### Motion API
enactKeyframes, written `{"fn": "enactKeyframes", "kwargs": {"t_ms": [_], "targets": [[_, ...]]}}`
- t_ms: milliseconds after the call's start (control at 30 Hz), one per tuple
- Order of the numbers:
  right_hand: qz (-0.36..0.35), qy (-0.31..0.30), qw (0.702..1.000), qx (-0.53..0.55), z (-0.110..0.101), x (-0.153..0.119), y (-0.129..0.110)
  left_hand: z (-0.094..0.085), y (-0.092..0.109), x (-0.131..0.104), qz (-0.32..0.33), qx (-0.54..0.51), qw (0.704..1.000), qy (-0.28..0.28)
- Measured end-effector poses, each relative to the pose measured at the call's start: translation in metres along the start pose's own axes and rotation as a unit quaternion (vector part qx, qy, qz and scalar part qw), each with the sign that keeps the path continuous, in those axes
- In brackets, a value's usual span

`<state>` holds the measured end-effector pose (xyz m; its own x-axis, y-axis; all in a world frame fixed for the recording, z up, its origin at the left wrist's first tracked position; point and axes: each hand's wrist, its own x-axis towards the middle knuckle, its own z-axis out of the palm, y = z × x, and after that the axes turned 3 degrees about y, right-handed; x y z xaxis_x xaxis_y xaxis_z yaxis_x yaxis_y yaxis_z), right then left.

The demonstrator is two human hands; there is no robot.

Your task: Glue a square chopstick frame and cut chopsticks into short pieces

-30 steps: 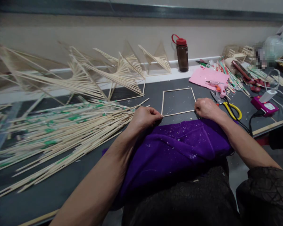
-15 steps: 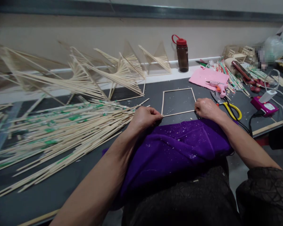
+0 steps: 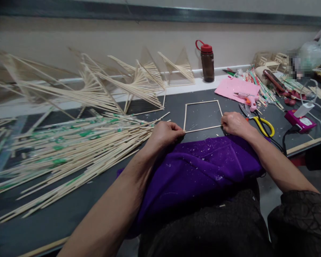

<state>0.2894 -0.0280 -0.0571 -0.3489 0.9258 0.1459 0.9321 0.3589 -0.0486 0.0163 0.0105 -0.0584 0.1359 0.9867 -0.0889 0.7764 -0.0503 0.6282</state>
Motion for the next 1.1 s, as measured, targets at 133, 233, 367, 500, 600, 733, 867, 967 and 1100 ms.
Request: {"fn": "enactKeyframes", "kwargs": {"t_ms": [133, 233, 367, 500, 600, 733, 867, 967, 1100], "targets": [[-0.002, -0.007, 1.000, 0.007, -0.001, 0.000, 0.001, -0.003, 0.001, 0.000, -0.026, -0.062, 0.997, -0.043], [-0.004, -0.004, 1.000, 0.016, 0.000, 0.000, 0.004, -0.008, 0.002, -0.001, -0.050, -0.113, 0.990, -0.072], [-0.008, 0.001, 1.000, 0.022, 0.002, 0.000, 0.005, -0.014, 0.000, -0.001, -0.056, -0.135, 0.986, -0.084], [-0.010, -0.003, 1.000, 0.014, 0.002, -0.001, 0.004, -0.017, -0.003, -0.001, -0.026, -0.075, 0.995, -0.062], [-0.008, -0.003, 1.000, 0.014, 0.001, -0.002, 0.003, -0.014, 0.001, -0.003, 0.012, 0.021, 0.999, -0.039], [-0.011, -0.005, 1.000, 0.019, -0.001, -0.003, 0.004, -0.009, 0.010, -0.006, 0.052, 0.116, 0.992, 0.000], [-0.021, -0.010, 0.999, 0.024, 0.000, -0.004, 0.007, -0.005, 0.010, -0.006, 0.060, 0.143, 0.988, 0.010], [-0.017, 0.001, 1.000, 0.020, 0.001, -0.004, 0.007, -0.005, 0.009, -0.005, 0.061, 0.159, 0.985, 0.013], [-0.007, -0.003, 1.000, 0.002, 0.001, -0.003, 0.004, -0.005, 0.010, -0.005, 0.056, 0.158, 0.986, 0.013]]}}
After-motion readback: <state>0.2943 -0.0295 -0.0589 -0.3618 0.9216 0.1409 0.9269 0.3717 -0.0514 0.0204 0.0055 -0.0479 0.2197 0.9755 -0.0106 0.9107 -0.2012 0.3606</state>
